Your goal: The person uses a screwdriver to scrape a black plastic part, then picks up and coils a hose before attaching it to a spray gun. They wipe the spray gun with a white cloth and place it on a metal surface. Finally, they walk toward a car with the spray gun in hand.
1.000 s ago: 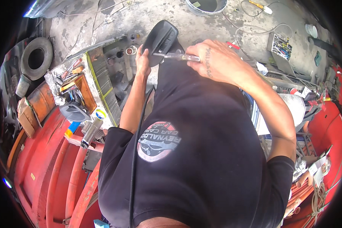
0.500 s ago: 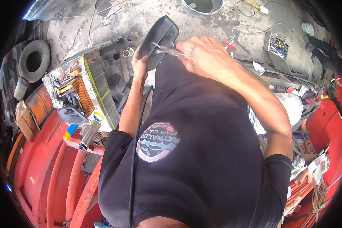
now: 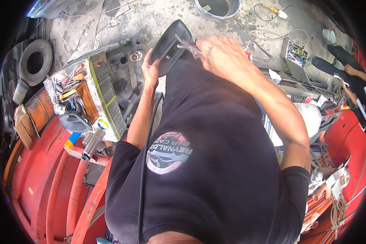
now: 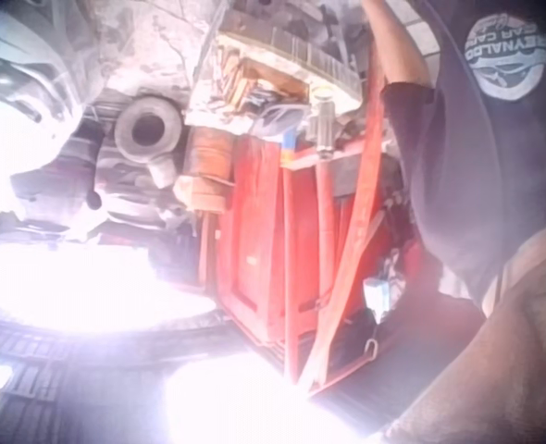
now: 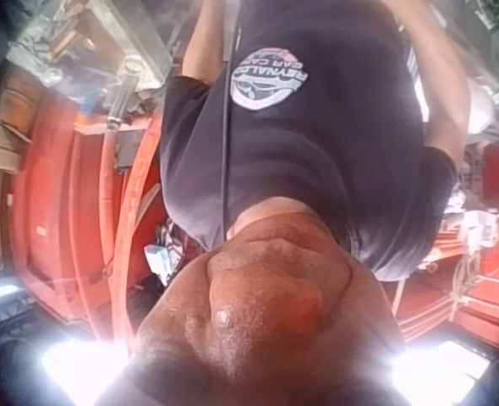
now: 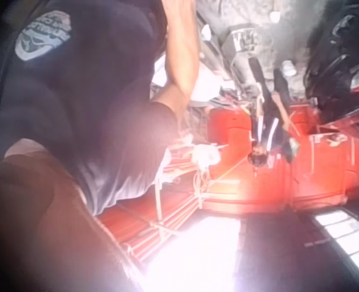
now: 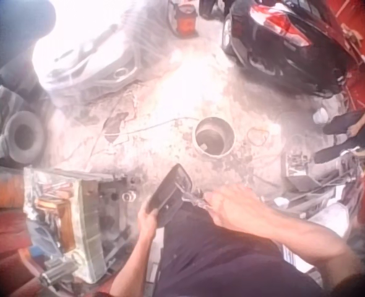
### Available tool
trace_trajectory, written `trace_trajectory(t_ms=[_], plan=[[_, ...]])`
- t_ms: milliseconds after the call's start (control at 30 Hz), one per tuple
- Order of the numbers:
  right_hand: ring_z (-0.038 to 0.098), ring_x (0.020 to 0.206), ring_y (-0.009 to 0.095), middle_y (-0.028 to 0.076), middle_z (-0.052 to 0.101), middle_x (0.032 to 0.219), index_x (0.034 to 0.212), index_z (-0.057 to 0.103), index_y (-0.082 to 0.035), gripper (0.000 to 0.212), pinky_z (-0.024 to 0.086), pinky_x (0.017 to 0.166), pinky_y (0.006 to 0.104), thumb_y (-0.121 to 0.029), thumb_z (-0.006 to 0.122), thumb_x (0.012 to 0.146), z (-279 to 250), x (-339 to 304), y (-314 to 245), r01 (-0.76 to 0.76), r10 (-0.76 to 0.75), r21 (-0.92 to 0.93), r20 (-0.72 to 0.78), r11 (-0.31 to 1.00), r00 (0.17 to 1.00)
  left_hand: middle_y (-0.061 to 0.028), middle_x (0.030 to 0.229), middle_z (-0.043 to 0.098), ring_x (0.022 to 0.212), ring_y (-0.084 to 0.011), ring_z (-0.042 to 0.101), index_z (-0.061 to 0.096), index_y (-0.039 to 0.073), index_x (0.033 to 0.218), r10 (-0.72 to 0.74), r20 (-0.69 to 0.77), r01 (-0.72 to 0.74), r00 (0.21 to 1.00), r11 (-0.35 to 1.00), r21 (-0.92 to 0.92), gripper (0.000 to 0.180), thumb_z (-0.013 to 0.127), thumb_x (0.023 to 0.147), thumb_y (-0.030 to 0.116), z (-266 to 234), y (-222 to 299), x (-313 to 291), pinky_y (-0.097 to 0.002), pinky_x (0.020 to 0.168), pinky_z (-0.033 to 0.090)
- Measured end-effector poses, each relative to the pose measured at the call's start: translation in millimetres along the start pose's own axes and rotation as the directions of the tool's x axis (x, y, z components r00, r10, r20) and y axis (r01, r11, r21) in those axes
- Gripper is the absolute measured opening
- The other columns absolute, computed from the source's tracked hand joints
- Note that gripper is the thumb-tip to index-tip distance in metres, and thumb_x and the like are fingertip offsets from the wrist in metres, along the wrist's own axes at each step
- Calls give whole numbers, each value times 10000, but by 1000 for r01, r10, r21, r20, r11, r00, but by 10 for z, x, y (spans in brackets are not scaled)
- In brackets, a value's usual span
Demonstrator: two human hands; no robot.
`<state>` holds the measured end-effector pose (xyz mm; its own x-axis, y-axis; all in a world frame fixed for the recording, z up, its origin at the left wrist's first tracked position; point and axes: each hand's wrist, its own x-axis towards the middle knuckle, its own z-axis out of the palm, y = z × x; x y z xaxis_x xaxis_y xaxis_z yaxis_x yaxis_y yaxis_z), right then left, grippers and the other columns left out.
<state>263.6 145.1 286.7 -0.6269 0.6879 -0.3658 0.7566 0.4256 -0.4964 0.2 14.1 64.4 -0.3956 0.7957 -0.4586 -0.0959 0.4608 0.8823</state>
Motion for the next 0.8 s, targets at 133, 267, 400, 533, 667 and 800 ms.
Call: trace_trajectory(t_ms=[133, 267, 400, 533, 667, 800], plan=[[645, 1018, 400, 211, 691, 1026, 1127, 704, -36, 255, 490, 910, 489, -167, 654, 914, -115, -111, -53, -20, 13, 134, 54, 991, 998, -145, 1268, 651, 1103, -195, 638, 470, 24, 1492, -81, -26, 77, 996, 991, -108, 668, 555, 850, -140, 71, 9, 66, -294, 931, 510], [656, 921, 417, 216, 701, 969, 1115, 696, -2, 295, 504, 825, 498, -207, 692, 902, -352, -166, -118, -128, 75, 240, 220, 962, 973, -155, 1239, 658, 1088, -213, 644, 416, 4, 1521, -140, -54, 131, 989, 981, -147, 775, 552, 780, -179, 116, -222, 354, -306, 919, 523], [651, 962, 432, 227, 701, 995, 1105, 693, 9, 304, 504, 837, 492, -215, 695, 899, -364, -257, -58, -90, 62, 191, 150, 977, 987, -178, 1327, 639, 1157, -221, 640, 425, -14, 1510, -135, 40, 136, 990, 991, -10, 796, 565, 741, -166, 175, -261, 508, -316, 951, 516], [657, 917, 443, 234, 686, 919, 1072, 707, -27, 255, 511, 809, 510, -217, 682, 903, -326, -303, 34, -97, 79, 231, 85, 968, 993, -234, 1270, 678, 1204, -331, 643, 512, 59, 1472, 28, 60, -57, 998, 825, 562, 624, 580, 855, -5, 358, 57, 494, -385, 1054, 458], [655, 918, 438, 228, 686, 894, 1063, 705, -33, 231, 512, 806, 512, -199, 680, 905, -247, -332, 104, -62, 67, 174, -28, 983, 997, -234, 1217, 699, 1171, -308, 657, 530, 64, 1459, 115, 45, -122, 992, 874, 470, 589, 603, 876, 23, 360, -191, 573, -383, 1025, 471], [650, 993, 413, 198, 707, 1029, 1129, 698, -24, 282, 497, 896, 496, -196, 698, 906, -293, -380, 55, -173, 148, 162, 152, 972, 977, -210, 1250, 685, 1141, -294, 662, 526, 30, 1452, -55, -44, 54, 998, 998, -32, 578, 607, 880, 9, 339, -262, 565, -370, 1024, 469]])
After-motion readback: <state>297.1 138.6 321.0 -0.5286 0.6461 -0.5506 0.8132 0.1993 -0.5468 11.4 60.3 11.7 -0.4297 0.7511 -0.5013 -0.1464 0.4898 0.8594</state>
